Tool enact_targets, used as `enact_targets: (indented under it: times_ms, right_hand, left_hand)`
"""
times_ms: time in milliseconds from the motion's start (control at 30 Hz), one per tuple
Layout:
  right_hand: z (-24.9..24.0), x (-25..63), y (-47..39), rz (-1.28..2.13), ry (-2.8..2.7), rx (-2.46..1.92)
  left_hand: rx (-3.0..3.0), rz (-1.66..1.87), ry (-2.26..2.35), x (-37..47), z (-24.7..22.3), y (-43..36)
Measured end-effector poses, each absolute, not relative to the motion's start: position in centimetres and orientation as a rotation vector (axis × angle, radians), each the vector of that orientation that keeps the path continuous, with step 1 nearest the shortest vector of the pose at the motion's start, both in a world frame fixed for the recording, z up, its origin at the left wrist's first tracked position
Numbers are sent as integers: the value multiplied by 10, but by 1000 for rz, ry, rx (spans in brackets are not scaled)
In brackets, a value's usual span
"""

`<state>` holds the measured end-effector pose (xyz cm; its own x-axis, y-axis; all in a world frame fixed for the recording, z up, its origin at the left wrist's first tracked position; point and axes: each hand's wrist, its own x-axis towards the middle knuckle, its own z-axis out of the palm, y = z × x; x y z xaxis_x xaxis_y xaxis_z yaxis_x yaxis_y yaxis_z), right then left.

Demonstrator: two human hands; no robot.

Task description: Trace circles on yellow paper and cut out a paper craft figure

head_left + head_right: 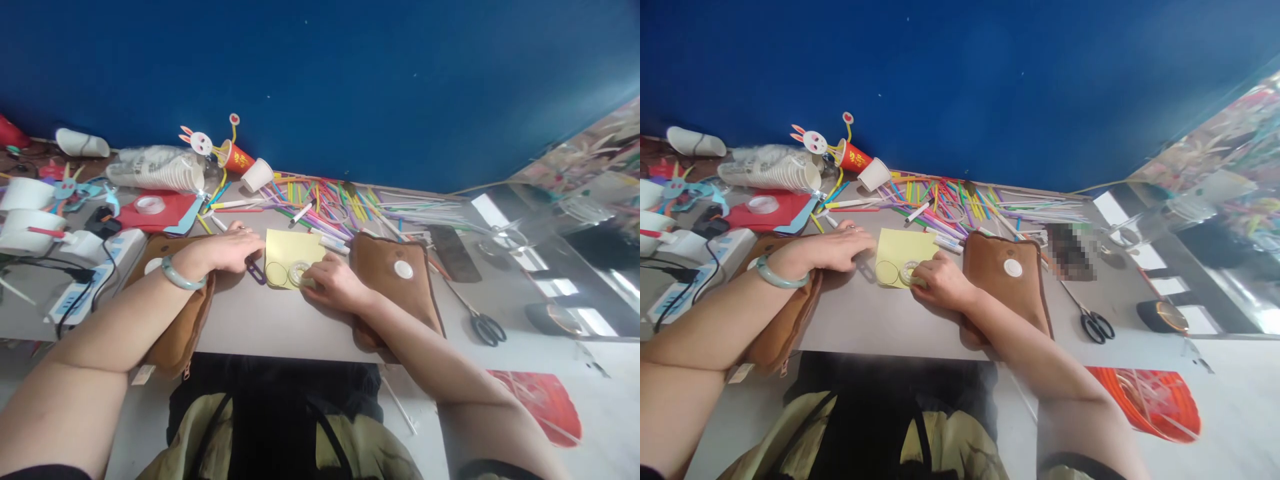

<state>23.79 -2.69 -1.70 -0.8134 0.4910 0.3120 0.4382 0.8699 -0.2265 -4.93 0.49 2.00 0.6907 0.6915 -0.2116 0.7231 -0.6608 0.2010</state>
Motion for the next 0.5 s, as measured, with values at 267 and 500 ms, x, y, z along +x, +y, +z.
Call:
enact_targets:
  times_ms: [267,500]
  right_hand:
    - [-19,239,-27,171,-2696,-697]
    - [-18,237,-29,129,-2682,-647]
  left_hand:
    - [2778,31,1345,-53,13,3]
    - [2797,280,1422,-34,12,1]
